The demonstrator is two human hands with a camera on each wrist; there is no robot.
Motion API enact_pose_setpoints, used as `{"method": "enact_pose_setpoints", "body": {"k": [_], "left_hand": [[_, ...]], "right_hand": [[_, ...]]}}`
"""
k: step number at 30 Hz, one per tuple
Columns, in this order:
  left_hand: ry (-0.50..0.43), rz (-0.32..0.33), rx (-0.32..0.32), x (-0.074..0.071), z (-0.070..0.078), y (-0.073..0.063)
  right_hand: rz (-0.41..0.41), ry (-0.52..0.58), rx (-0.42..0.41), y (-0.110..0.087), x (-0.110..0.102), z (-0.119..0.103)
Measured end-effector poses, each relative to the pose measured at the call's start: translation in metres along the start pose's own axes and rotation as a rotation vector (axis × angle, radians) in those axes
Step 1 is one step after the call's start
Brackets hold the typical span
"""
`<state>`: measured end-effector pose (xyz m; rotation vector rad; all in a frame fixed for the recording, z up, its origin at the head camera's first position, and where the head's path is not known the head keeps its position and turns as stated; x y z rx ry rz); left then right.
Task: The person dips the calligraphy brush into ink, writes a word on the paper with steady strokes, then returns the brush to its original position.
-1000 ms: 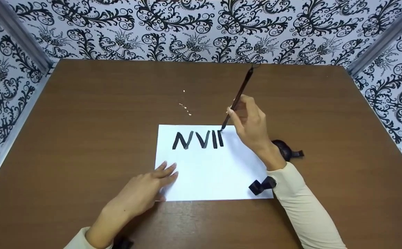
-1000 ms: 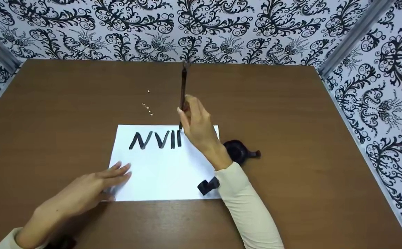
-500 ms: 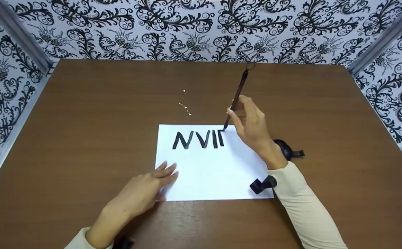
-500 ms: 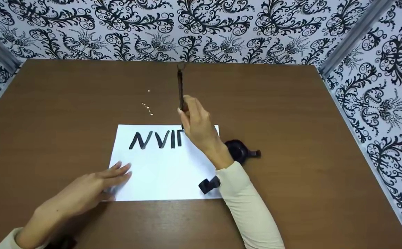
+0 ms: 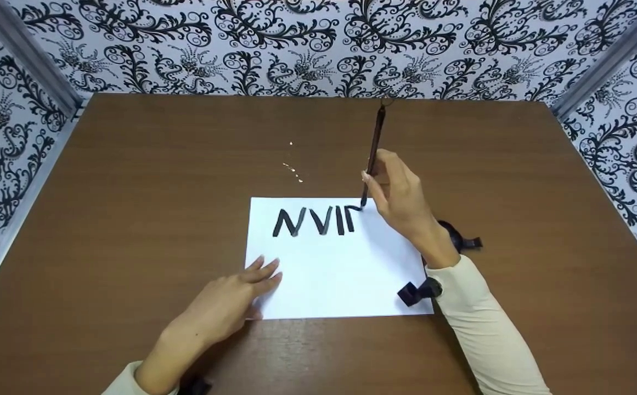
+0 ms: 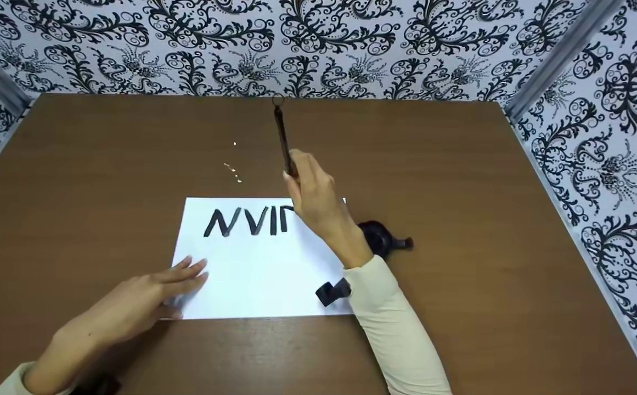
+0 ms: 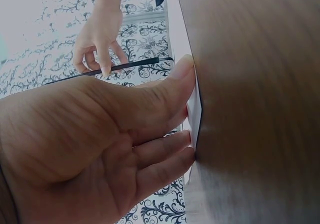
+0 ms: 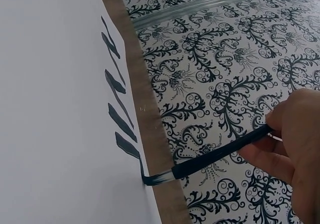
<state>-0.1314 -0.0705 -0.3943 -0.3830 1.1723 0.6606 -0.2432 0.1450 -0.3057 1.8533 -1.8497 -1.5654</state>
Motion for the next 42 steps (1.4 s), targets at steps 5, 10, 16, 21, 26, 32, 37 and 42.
{"method": "enact_pose_setpoints", "body": {"k": [5,10,16,21,26,32,37,42], "left_hand": [[-0.003,0.004,-0.002,0.000,0.000,0.000],[-0.026,-0.007,-0.023,0.001,-0.001,0.000],[-0.035,-0.019,-0.045,0.002,-0.003,-0.001],[-0.036,-0.016,-0.050,0.002,-0.003,-0.001],[-0.036,-0.017,-0.051,0.002,-0.002,-0.001],[-0.031,-0.022,-0.045,0.002,-0.002,0.000],[-0.023,-0.023,-0.036,0.002,-0.002,0.000],[-0.017,-0.007,-0.022,0.001,-0.001,-0.001]], "right_hand": [[-0.033,-0.057,0.004,0.001,0.000,-0.003],[-0.074,-0.063,0.013,0.001,0.002,-0.005],[-0.117,-0.071,0.017,0.001,0.003,-0.009],[-0.153,-0.062,0.033,0.001,0.005,-0.011],[-0.179,-0.039,0.044,0.000,0.007,-0.013],[-0.196,-0.030,0.029,-0.001,0.011,-0.020],[-0.200,-0.029,0.023,-0.002,0.013,-0.023],[-0.202,-0.022,0.023,-0.003,0.015,-0.026]]}}
Point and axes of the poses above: each hand's wrist, its own y-axis towards the middle knuckle, its own x-axis out of the palm, z = x × y, the point moved 9 cm from there along y, towards the middle knuckle, and after that the axes turned 9 degrees about x, right-handed, at the moved point
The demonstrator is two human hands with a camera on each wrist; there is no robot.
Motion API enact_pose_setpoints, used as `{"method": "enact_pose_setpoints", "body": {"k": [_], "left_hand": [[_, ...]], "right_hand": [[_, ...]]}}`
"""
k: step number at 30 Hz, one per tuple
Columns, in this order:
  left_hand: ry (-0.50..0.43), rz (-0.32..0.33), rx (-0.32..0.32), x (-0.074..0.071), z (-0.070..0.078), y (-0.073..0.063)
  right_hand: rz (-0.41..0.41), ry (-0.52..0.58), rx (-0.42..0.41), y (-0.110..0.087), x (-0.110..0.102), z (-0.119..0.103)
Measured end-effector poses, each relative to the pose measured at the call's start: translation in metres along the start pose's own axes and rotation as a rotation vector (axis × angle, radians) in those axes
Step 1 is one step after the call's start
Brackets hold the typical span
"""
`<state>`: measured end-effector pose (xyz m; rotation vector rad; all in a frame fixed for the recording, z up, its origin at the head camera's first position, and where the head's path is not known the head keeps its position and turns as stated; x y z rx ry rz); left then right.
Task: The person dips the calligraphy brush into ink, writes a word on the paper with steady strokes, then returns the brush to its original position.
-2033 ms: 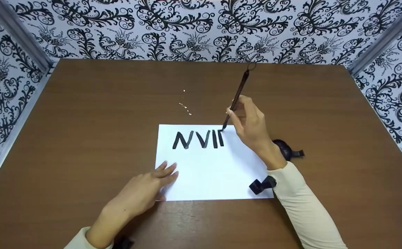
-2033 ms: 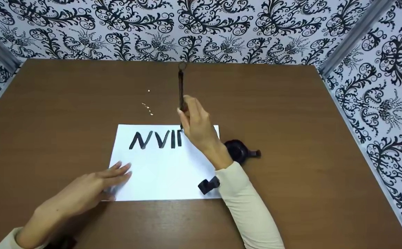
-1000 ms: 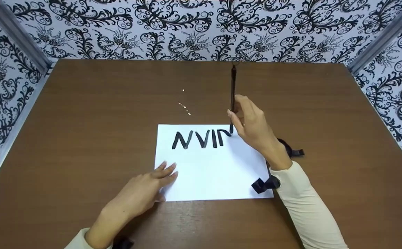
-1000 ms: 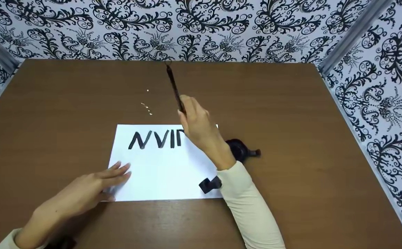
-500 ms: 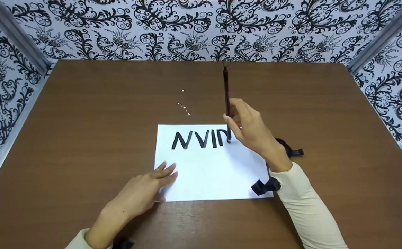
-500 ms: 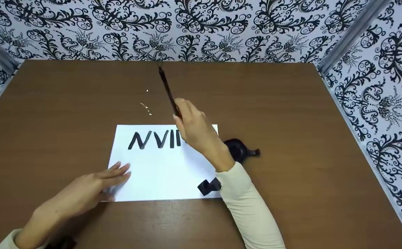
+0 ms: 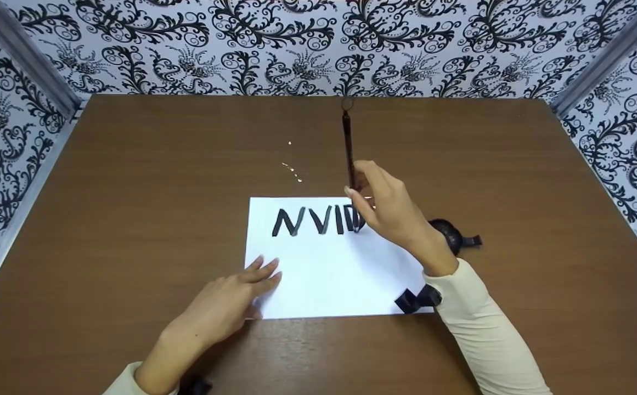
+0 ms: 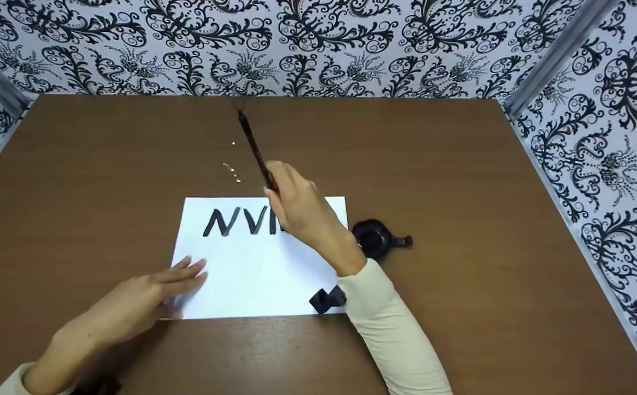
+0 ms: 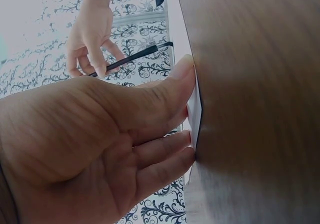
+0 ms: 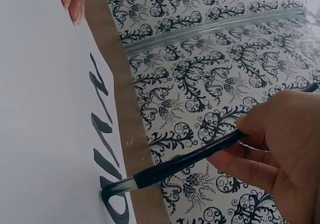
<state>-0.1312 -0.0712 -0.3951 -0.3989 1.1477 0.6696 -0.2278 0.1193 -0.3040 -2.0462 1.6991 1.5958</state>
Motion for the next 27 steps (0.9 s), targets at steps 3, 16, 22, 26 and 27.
{"method": "enact_pose_setpoints", "body": {"k": [3,16,22,26,27], "left_hand": [[-0.002,-0.002,-0.001,-0.001,-0.001,0.001],[-0.011,-0.010,-0.020,-0.002,-0.004,0.003],[-0.009,-0.001,-0.006,-0.001,-0.002,0.002],[-0.014,-0.003,-0.014,0.000,-0.003,0.000],[-0.014,-0.005,-0.020,0.000,-0.003,0.000]], "right_hand": [[-0.002,0.008,-0.001,0.001,0.000,-0.001],[0.102,0.084,-0.051,0.002,-0.025,-0.022],[0.247,0.165,-0.033,-0.007,-0.051,-0.007],[0.349,0.176,-0.027,-0.019,-0.064,0.012],[0.374,0.169,-0.022,-0.021,-0.067,0.017]]}}
Point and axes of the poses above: each hand's wrist, its own y-axis towards the middle knuckle, its own x-axis out of the palm, z = x × y, the point moved 9 cm from there along y, towards the middle knuckle, and after that the axes turned 9 degrees about x, right-handed, at the moved point
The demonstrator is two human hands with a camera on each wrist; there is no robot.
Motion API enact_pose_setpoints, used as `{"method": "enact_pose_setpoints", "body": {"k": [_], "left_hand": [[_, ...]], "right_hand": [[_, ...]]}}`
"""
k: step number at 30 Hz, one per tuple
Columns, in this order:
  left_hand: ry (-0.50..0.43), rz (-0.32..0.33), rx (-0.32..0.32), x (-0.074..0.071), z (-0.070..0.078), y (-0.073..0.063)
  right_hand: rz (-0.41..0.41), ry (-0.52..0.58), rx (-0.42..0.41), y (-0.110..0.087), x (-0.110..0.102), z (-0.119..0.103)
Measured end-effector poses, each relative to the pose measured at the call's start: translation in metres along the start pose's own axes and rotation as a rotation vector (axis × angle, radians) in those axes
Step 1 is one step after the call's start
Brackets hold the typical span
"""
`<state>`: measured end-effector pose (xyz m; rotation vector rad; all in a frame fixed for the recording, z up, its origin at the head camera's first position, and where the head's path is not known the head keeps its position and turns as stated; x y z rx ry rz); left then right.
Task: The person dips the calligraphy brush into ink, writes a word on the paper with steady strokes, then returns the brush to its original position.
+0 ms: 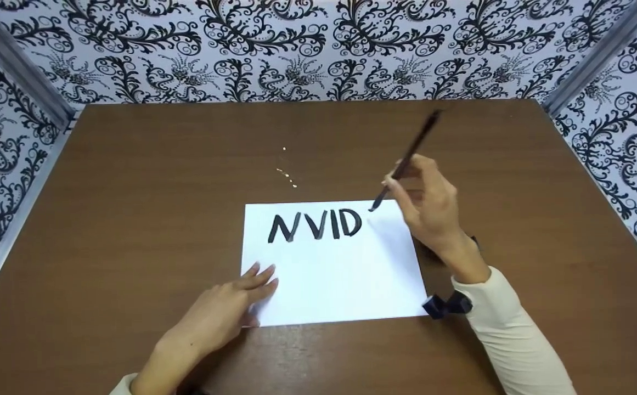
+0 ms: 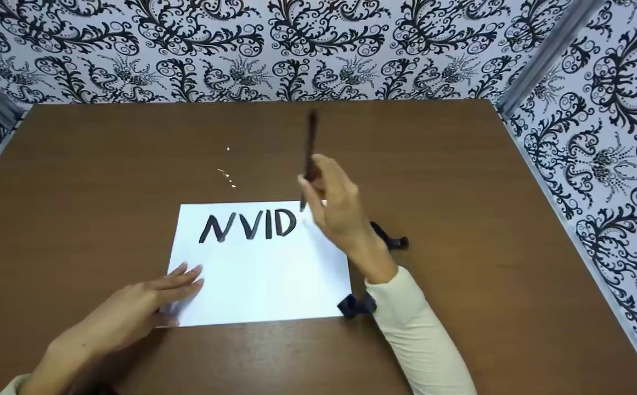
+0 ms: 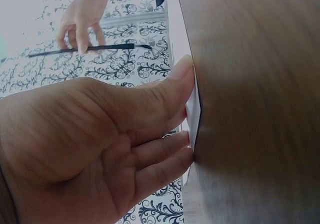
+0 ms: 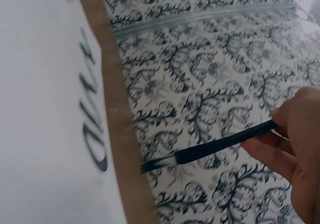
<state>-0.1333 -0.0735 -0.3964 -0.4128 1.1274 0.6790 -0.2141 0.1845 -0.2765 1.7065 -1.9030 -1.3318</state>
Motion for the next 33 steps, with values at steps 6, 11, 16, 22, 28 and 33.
{"method": "enact_pose_setpoints", "body": {"k": [6,11,16,22,28,33], "left_hand": [[-0.012,-0.006,-0.026,0.002,-0.002,-0.001],[-0.020,-0.005,-0.021,0.002,-0.001,-0.001],[-0.016,0.007,-0.018,0.001,0.000,-0.002],[-0.012,0.012,-0.009,0.000,0.000,-0.002],[-0.018,0.015,0.007,0.000,0.001,-0.001],[-0.022,0.013,0.008,0.001,0.001,0.000]], "right_hand": [[0.080,-0.017,0.040,-0.008,-0.005,0.024],[0.092,-0.005,0.056,-0.013,-0.001,0.034],[0.092,-0.014,0.046,-0.015,0.002,0.037],[0.073,-0.035,0.024,-0.018,0.007,0.040],[0.048,-0.044,0.023,-0.020,0.009,0.042],[0.015,-0.042,0.025,-0.019,0.010,0.042]]}}
Point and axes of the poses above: each hand's wrist, its own y-axis towards the middle knuckle, its own x-axis out of the palm, z = x × y, the point moved 9 cm from there along y, towards the middle knuckle, and after that the axes turned 9 degrees about x, right-handed, at the moved point
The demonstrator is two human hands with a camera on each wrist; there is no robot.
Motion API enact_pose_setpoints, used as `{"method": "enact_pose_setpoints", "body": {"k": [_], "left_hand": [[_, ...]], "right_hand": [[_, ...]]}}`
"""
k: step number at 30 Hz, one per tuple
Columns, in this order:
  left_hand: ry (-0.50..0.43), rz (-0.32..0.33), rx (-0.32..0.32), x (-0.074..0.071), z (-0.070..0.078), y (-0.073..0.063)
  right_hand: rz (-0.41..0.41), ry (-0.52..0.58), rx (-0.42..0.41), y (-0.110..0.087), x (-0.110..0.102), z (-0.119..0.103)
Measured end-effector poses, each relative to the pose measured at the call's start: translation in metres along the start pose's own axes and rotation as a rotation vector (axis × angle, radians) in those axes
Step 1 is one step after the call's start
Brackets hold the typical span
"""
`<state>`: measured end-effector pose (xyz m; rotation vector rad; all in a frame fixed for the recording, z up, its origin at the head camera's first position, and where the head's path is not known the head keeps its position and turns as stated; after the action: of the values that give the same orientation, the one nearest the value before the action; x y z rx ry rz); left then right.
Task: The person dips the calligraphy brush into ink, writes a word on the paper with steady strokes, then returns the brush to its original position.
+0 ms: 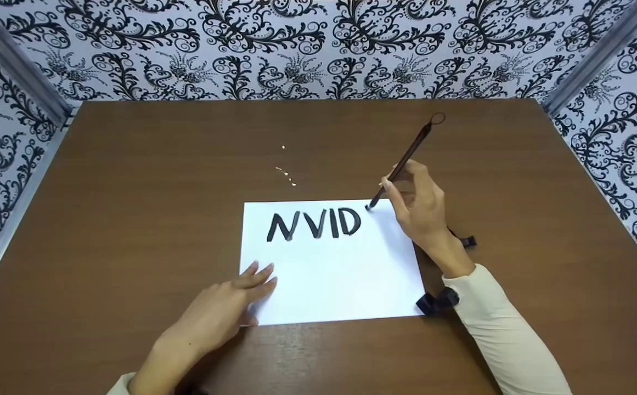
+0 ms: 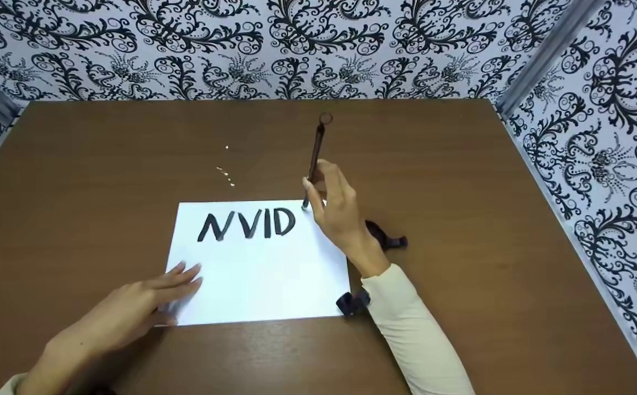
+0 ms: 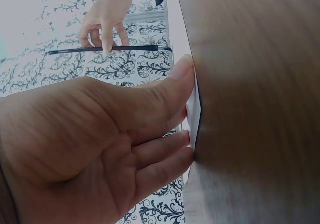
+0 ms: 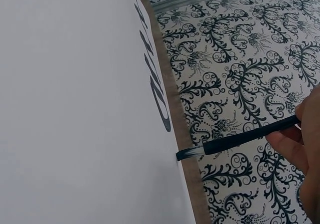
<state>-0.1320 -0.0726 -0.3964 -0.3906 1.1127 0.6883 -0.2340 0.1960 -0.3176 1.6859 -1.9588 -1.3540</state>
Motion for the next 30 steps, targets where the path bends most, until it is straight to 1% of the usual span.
{"method": "enact_pose_setpoints", "body": {"k": [8,12,18,24,30], "left_hand": [[0.006,-0.008,-0.015,0.001,-0.001,0.000],[0.005,-0.001,-0.010,0.000,-0.001,0.000],[-0.006,-0.004,-0.016,0.001,-0.002,-0.001],[-0.007,-0.010,-0.029,0.001,-0.002,-0.001],[0.016,-0.008,-0.015,0.000,0.000,0.001]], "right_hand": [[-0.021,-0.010,0.012,0.001,0.000,0.000],[-0.041,-0.011,0.011,0.002,0.001,-0.002],[-0.068,-0.047,0.011,0.003,0.002,-0.005],[-0.100,-0.076,-0.006,0.004,0.003,-0.010],[-0.129,-0.103,-0.003,0.005,0.004,-0.015]]}}
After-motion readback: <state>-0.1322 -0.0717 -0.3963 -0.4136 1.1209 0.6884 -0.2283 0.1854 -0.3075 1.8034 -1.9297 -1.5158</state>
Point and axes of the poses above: each hand's wrist, its own y-axis towards the middle knuckle, its own x-axis out of the palm, z = x × y, the point moved 9 cm from there along y, towards the middle knuckle, and after that the axes turned 9 degrees about x, right-handed, at the moved point
